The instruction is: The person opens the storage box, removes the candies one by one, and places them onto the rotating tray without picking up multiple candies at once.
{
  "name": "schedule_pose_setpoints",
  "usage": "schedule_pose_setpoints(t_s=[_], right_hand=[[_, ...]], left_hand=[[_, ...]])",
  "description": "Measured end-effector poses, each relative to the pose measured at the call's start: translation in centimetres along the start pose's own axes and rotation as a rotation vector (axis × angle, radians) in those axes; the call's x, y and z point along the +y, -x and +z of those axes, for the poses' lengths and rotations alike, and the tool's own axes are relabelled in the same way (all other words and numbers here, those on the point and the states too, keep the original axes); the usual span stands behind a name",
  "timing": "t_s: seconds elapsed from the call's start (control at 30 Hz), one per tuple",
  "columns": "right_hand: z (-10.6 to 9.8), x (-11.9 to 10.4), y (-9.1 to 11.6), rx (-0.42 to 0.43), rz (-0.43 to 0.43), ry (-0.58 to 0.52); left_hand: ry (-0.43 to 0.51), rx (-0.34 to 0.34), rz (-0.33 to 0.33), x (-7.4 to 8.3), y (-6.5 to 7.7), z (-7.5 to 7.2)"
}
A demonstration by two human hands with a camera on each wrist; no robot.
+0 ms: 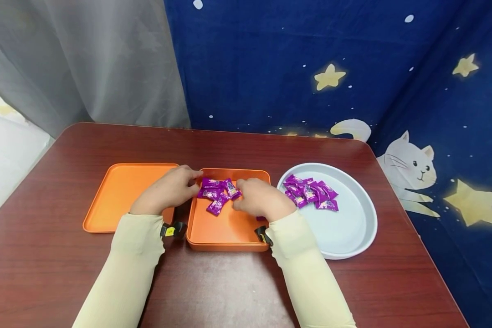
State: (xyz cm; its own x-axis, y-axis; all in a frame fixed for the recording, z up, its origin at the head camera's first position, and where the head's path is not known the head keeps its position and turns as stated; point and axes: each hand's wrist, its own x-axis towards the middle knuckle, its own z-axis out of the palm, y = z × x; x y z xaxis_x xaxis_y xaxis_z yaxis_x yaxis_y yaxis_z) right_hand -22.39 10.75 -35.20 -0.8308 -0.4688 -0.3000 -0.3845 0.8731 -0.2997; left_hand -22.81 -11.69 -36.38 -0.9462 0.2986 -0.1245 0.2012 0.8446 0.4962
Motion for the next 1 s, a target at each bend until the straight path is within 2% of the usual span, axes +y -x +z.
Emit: schedule_pose_setpoints(t_s=[0.37, 0.6, 1.0], right_hand=[[0.7, 0.3, -0.6, -0.061, 0.019, 0.002], [0.8, 0.3, -0.9, -0.051, 0.027, 0.008], [1.0, 0.4, -1.5, 0.045, -0.097, 0.047]], left_hand=[[0.004, -0.010, -0.003, 0.0, 0.0, 0.0], [0.004, -0.005, -0.007, 0.1, 0.0, 0.0], [0.010, -0.013, -0.011, 0.1, 0.0, -0.1]])
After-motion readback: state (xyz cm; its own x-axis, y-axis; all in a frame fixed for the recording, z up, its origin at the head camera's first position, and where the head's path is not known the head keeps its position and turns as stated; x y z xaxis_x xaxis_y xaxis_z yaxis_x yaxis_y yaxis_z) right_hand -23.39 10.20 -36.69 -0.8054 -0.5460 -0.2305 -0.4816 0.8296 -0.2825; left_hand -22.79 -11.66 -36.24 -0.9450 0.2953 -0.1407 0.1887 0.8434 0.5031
